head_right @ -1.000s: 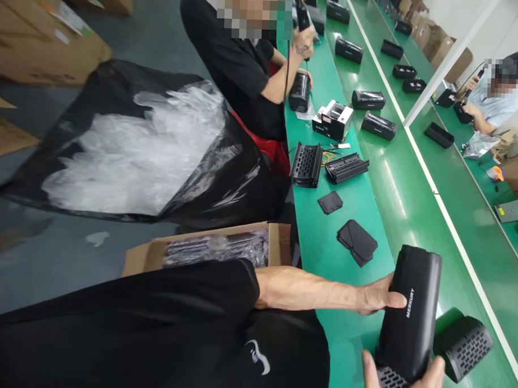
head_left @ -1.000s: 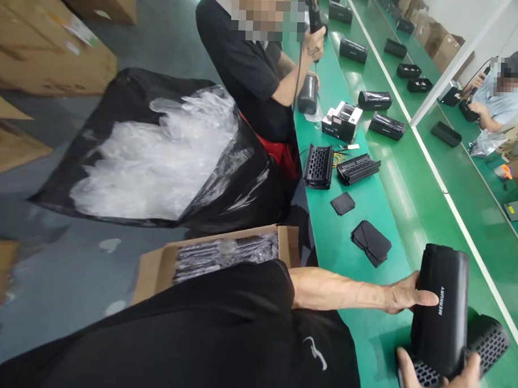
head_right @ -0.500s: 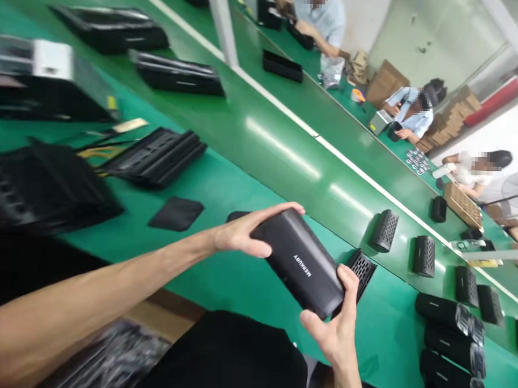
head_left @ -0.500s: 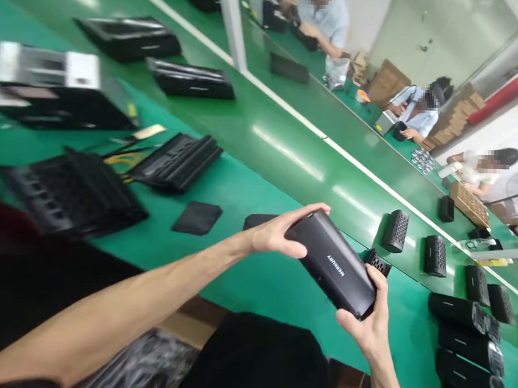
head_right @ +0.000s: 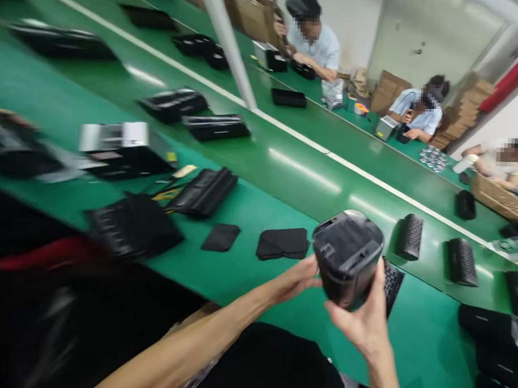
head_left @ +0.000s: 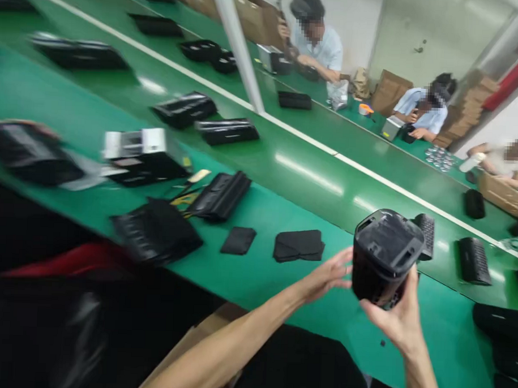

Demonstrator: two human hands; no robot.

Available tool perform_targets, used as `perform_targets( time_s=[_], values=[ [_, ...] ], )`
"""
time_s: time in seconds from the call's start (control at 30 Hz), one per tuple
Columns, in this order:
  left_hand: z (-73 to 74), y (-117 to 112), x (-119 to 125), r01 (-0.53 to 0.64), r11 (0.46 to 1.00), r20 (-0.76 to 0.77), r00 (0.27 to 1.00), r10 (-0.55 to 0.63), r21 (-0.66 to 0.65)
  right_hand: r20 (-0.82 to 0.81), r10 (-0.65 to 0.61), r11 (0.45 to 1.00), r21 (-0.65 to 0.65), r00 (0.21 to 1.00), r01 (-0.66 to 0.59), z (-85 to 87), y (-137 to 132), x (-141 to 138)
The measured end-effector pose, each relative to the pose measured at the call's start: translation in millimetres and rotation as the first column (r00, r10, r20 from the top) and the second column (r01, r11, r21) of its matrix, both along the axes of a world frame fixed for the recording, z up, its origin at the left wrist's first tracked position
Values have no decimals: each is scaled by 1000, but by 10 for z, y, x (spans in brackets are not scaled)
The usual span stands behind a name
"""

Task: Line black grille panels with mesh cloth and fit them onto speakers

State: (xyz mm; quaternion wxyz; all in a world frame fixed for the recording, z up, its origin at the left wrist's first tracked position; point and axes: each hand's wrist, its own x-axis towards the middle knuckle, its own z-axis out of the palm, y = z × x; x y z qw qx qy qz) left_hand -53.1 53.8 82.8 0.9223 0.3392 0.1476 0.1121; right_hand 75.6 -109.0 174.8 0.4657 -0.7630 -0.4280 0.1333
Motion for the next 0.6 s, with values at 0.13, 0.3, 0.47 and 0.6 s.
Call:
perform_targets(
  time_s=[0.13,0.3,0.47,0.6],
  values=[
    [226,378,-185,-101,931,16,995,101,352,352,271,905,-411,896,-112,88,-166,390],
    [216,310,-242,6,882,-156,985,76,472,383,470,828,-504,795,-246,-184,-201,583],
    [101,189,-403,-195,917,-96,966,241,348,73,159,930,-345,985,-125,-235,-448,507],
    [163,268,-482,-227,927,-68,964,258,299,-200,-6,962,-269,980,-49,-193,-500,260]
  ],
)
